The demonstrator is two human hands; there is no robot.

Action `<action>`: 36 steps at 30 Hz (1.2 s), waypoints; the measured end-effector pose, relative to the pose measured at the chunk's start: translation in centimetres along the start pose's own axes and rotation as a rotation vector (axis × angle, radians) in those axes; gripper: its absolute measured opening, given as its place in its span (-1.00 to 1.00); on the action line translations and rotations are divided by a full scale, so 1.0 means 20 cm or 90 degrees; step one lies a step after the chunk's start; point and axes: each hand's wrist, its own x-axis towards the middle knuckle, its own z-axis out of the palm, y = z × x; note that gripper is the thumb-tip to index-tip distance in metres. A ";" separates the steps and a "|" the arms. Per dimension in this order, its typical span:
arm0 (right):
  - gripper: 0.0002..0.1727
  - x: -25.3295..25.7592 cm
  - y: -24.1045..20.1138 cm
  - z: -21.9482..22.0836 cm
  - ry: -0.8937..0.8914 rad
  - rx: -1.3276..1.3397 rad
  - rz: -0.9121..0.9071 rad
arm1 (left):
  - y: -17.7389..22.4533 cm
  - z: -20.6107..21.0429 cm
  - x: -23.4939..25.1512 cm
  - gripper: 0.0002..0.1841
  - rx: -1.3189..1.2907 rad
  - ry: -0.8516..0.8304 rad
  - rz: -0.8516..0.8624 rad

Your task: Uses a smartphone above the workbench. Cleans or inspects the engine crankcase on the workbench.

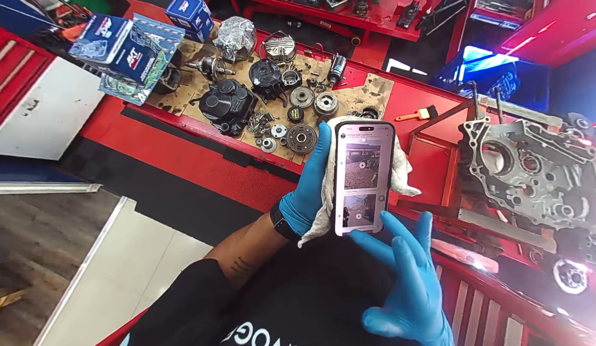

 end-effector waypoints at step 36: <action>0.06 0.10 0.14 -0.10 0.092 0.014 0.038 | -0.06 0.01 -0.02 -0.42 -0.071 -0.057 -0.032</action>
